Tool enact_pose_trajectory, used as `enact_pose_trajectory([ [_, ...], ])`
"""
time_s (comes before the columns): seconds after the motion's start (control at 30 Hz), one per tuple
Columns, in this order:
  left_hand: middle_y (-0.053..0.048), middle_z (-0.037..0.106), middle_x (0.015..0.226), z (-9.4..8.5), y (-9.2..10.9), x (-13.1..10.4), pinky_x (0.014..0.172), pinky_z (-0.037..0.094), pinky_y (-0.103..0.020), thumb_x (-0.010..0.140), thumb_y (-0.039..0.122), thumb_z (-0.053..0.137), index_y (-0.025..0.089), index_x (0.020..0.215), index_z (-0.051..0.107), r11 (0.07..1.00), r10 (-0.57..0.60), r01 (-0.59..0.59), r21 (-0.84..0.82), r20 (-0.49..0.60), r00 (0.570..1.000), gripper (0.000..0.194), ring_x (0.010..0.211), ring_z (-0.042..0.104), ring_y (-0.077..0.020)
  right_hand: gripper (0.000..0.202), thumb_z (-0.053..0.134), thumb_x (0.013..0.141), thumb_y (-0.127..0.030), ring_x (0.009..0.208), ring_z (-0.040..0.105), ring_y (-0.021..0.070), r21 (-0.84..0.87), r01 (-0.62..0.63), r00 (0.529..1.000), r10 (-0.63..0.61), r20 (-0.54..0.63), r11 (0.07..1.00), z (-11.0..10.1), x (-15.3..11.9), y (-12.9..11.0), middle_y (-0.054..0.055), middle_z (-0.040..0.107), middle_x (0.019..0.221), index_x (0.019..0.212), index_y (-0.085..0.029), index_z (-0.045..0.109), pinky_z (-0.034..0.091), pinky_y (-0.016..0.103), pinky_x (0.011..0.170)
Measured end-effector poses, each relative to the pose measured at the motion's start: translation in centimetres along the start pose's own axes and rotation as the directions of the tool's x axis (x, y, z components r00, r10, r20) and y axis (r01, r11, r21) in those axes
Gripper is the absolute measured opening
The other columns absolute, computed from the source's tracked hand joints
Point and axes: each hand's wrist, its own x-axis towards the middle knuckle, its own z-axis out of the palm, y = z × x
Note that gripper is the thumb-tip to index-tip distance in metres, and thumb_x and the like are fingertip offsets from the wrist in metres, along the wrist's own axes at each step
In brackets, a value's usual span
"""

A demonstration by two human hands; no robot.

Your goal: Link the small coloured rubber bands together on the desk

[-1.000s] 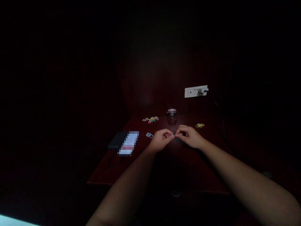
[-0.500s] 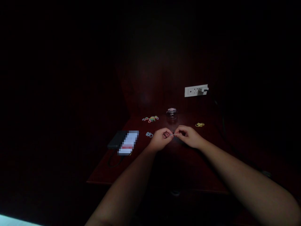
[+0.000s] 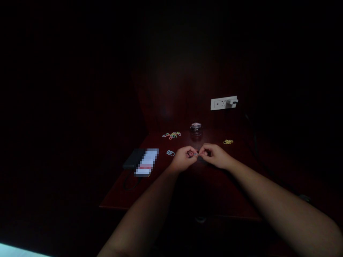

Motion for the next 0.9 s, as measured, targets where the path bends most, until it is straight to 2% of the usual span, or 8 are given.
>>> enact_pose_trajectory([
  [0.23, 0.001, 0.052, 0.061, -0.11, 0.21, -0.1, 0.052, 0.035, -0.019, 0.069, 0.028, 0.065, 0.01, 0.075, 0.062, 1.0, -0.015, 0.015, -0.007, 0.008, 1.0, 0.019, 0.055, 0.042, -0.0067, 0.017, 0.057, 0.075, -0.03, 0.054, 0.044, 0.0101, 0.031, -0.033, 0.999, 0.032, 0.016, 0.999, 0.0, -0.06, -0.21, 0.0, 0.051, 0.06, 0.07, -0.014, 0.057, 0.036, 0.022, 0.05],
  [0.43, 0.0, 0.053, 0.06, -0.18, 0.14, -0.08, 0.051, 0.034, -0.019, 0.072, 0.033, 0.063, 0.01, 0.075, 0.063, 1.0, -0.013, 0.013, 0.028, 0.01, 1.0, 0.023, 0.054, 0.042, -0.0069, 0.021, 0.054, 0.078, -0.033, 0.055, 0.043, 0.0104, -0.031, 0.006, 1.0, -0.006, -0.01, 0.999, -0.06, -0.04, 0.17, 0.0, 0.05, 0.06, 0.069, -0.014, 0.059, 0.035, 0.022, 0.052],
  [0.9, 0.0, 0.053, 0.064, 0.03, -0.39, 0.0, 0.053, 0.036, -0.018, 0.069, 0.022, 0.062, 0.011, 0.074, 0.061, 1.0, 0.003, -0.003, -0.006, 0.016, 1.0, 0.013, 0.057, 0.043, -0.0065, 0.012, 0.053, 0.076, -0.026, 0.058, 0.045, 0.0108, -0.049, 0.034, 0.999, -0.034, -0.004, 0.998, -0.08, -0.03, -0.4, 0.0, 0.051, 0.064, 0.071, -0.015, 0.058, 0.037, 0.023, 0.054],
])
